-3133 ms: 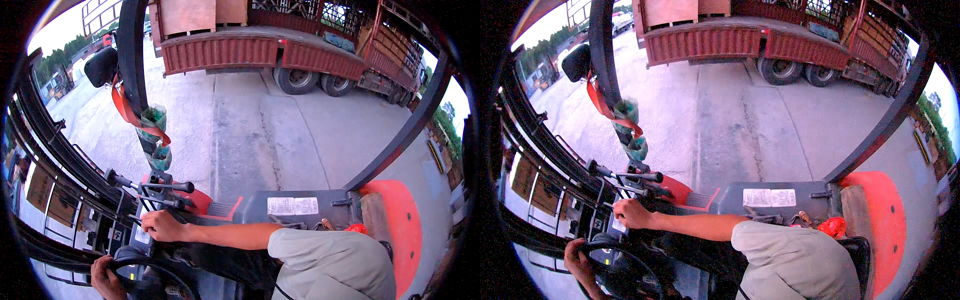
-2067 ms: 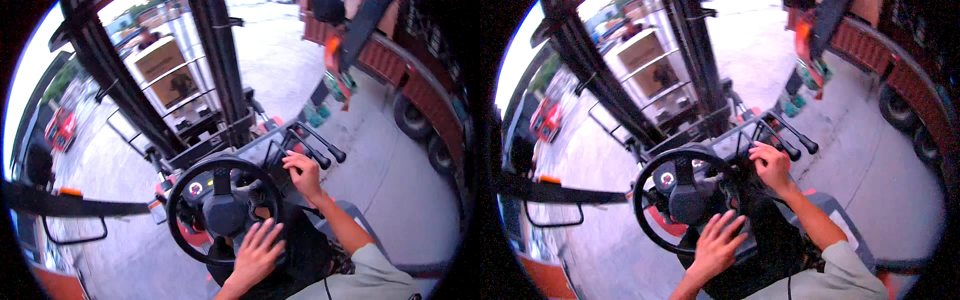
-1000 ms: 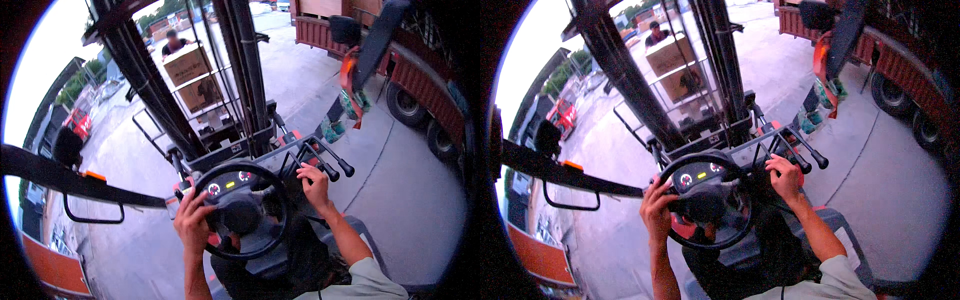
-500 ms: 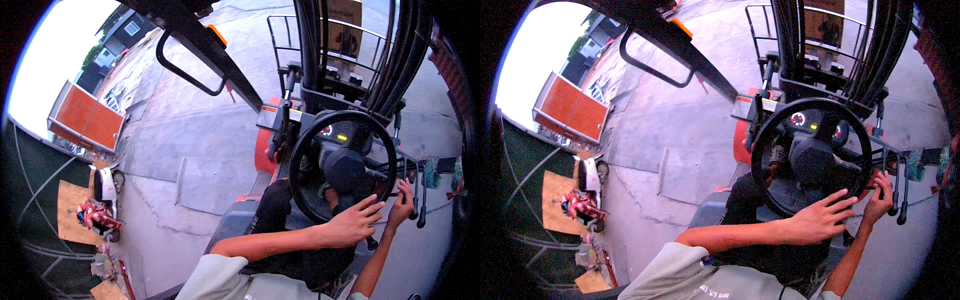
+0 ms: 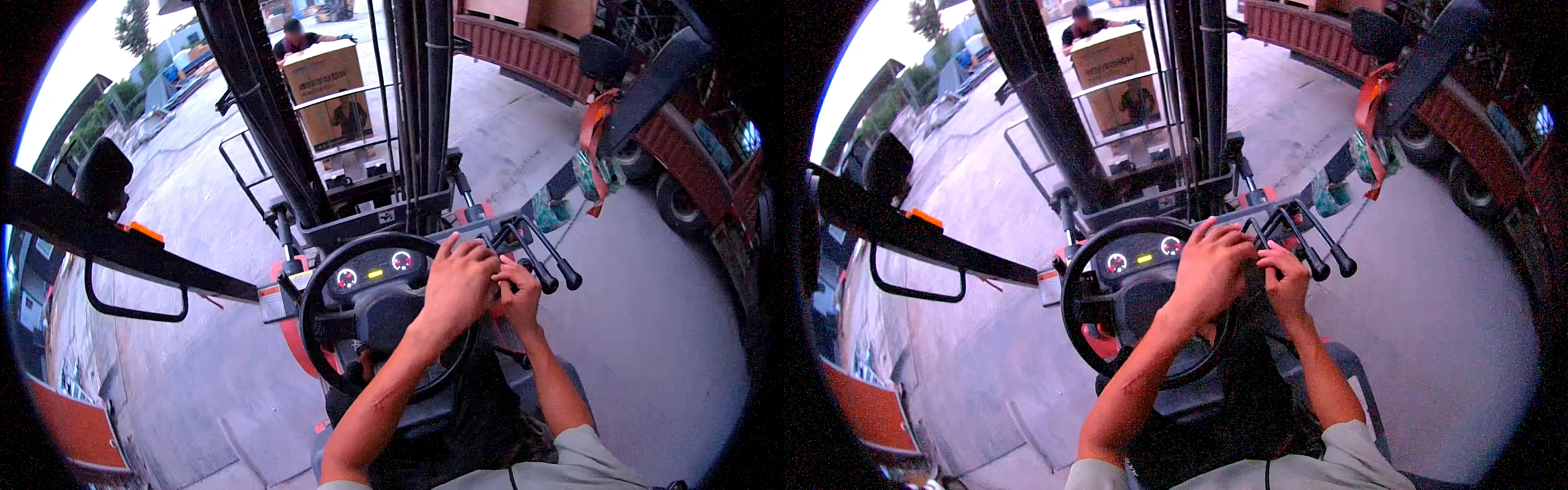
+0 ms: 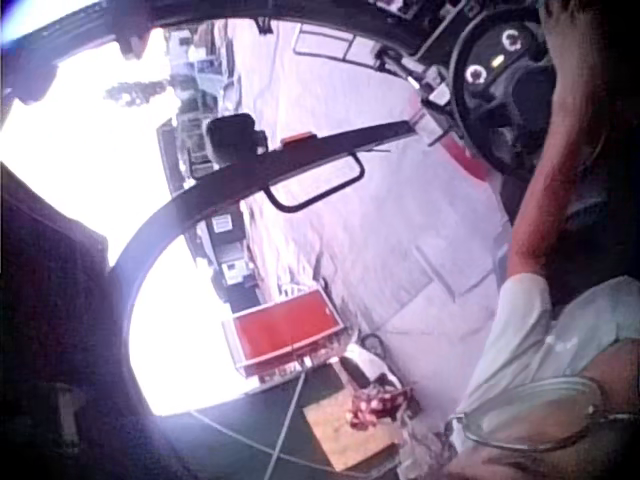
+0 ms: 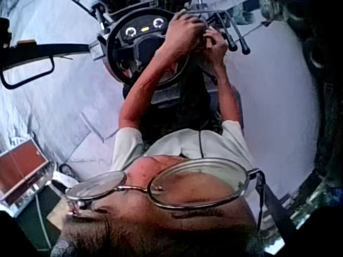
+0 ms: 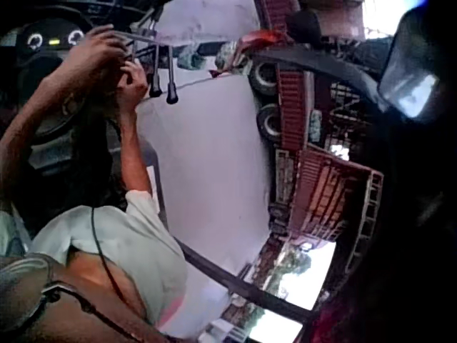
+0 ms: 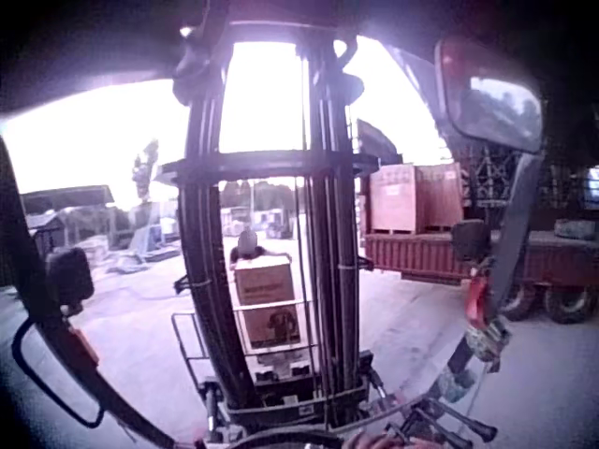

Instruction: The person operates a forklift using the steering wheel and levers to transport a large box, loads the box onto a truck bed, and backs the forklift away.

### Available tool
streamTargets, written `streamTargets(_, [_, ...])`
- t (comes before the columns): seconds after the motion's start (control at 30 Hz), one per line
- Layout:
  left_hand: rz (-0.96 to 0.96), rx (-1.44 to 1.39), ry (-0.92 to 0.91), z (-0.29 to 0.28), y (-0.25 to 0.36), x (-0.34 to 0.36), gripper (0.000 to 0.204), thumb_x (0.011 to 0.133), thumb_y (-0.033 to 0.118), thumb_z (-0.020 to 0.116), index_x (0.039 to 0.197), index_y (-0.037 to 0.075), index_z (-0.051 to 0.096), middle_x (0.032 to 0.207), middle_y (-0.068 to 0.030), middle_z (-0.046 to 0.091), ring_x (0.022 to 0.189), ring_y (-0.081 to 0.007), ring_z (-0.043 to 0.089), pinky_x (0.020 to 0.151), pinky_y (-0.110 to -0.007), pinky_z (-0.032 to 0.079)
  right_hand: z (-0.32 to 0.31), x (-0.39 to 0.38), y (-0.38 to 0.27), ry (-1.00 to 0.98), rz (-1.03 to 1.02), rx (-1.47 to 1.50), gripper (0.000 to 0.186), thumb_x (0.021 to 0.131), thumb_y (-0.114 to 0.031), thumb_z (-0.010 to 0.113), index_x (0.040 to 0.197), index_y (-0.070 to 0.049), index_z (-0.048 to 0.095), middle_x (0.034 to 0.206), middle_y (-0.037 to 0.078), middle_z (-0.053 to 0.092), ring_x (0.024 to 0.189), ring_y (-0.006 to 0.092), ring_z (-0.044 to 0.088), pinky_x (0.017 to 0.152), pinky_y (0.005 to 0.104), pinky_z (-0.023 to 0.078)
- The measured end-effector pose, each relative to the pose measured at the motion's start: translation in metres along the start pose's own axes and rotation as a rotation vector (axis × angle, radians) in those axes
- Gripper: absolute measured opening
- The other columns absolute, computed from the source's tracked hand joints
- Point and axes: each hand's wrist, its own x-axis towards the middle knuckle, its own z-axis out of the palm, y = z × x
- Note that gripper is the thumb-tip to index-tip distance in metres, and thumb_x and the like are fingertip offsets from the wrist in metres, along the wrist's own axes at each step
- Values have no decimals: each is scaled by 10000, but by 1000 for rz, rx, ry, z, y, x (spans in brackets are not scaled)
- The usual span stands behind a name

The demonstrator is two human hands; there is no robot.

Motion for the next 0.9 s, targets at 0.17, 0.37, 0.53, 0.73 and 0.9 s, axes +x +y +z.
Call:
streamTargets(0.17, [-84,-70,-24,-14,-7,5,232,796,70,716,1019,91,780,1067,-87,783,1052,-334,737,1015,-452,553,6,0,-1,-10,22,-5,126,920,36,668,860,-15,766,1079,131,826,1215,339,756,1056,442,578])
streamTargets(0.37, [-92,-96,-10,-11,-3,4,215,788,62,728,997,100,765,1003,-94,761,1002,-341,735,912,-462,575,4,3,-6,-5,15,-23,131,901,44,666,871,-26,772,1083,129,825,1223,345,752,1054,452,578])
streamTargets(0.53, [-56,-125,-22,-14,0,0,210,784,49,732,986,101,759,996,-81,763,989,-324,741,909,-454,578,3,4,-14,13,5,-43,142,892,49,663,874,-35,777,1085,118,826,1211,333,758,1046,433,581])
streamTargets(0.73, [-24,-129,-25,-11,5,-1,217,789,36,720,989,106,765,1012,-65,778,1008,-305,754,911,-437,584,3,7,-10,30,-19,-42,143,889,41,668,882,-43,784,1085,100,828,1195,312,767,1013,407,596])
streamTargets(0.9, [5,-150,-38,-4,11,1,217,780,42,720,982,110,758,993,-74,773,982,-327,750,908,-444,582,2,4,-3,27,14,-64,160,881,43,654,883,-50,784,1103,104,827,1210,309,761,1033,417,592])
